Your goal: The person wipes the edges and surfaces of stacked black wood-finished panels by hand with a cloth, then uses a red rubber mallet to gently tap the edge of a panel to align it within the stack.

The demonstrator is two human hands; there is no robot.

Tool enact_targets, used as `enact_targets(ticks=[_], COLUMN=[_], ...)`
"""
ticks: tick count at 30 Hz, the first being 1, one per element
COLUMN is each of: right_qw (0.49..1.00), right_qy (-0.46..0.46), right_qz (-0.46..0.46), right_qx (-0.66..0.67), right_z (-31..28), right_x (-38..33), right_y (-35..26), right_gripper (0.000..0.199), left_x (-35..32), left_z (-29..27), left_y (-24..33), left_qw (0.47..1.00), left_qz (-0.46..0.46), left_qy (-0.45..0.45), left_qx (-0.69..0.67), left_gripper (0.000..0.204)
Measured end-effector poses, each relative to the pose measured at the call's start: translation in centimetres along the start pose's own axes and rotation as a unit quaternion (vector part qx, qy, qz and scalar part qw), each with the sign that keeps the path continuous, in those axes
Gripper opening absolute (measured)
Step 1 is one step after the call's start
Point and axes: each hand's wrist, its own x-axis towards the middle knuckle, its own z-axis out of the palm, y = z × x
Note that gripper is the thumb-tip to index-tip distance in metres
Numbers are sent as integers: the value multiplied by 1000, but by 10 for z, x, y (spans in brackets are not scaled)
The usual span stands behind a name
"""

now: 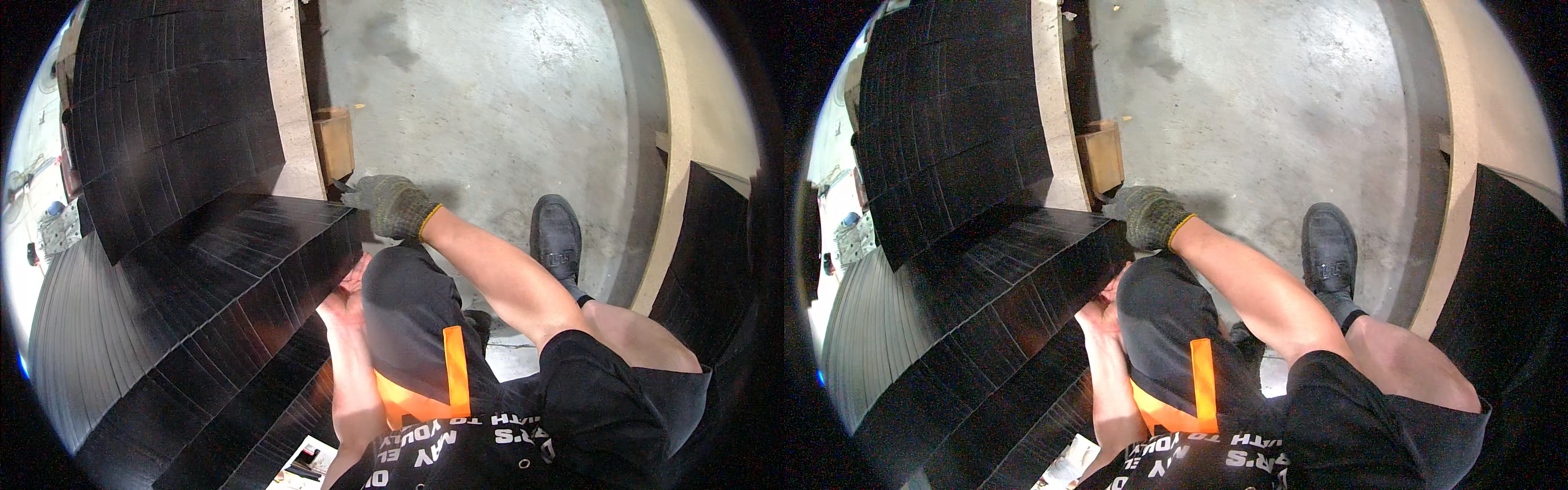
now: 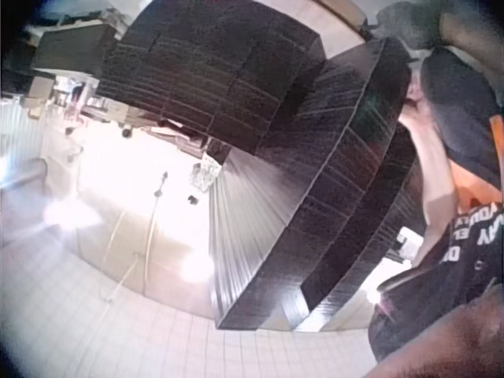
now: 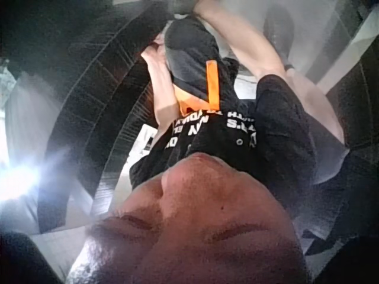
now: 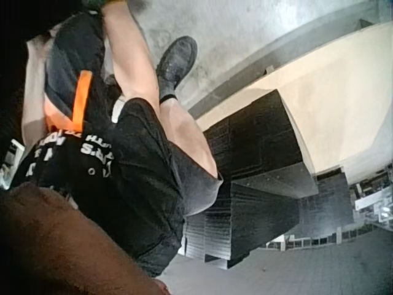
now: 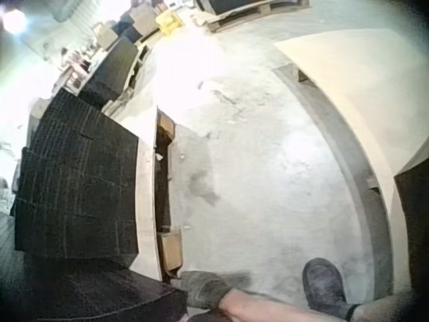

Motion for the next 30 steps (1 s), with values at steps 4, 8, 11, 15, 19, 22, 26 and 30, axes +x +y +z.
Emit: enact_targets(ticks=[4,8,11,15,19,22,26,30], right_qw=[1000,1000,999,995,996,991,996,991], right_qy=[15,11,47,93,65,100,61,102], right_qz=[-11,-2,-3,-31,-54,-85,-59,-82], right_qx=[5,16,-9,-20,1,-4,-14,5], right_z=[3,1,6,8,0,-4,-17,-14], right_x=[1,0,-3,-2,4,1,0,0], right_y=[1,-1,-1,-7,-13,-22,-33,-36], right_gripper=[43,42,40,37,32,30,33,33], left_x=[-6,-4,1,1,-37,-68,-78,-81], left_z=[0,-2,-3,-7,26,34,27,30], left_y=[3,4,-4,3,8,12,14,10], left_qw=[999,993,999,997,997,991,992,990], left_qz=[-26,-60,-10,-35,45,109,120,132], left_qy=[-3,19,24,-42,44,71,42,51], left_qx=[-44,-101,-33,-55,-51,1,-11,11], left_gripper=[67,57,86,74,52,45,35,18])
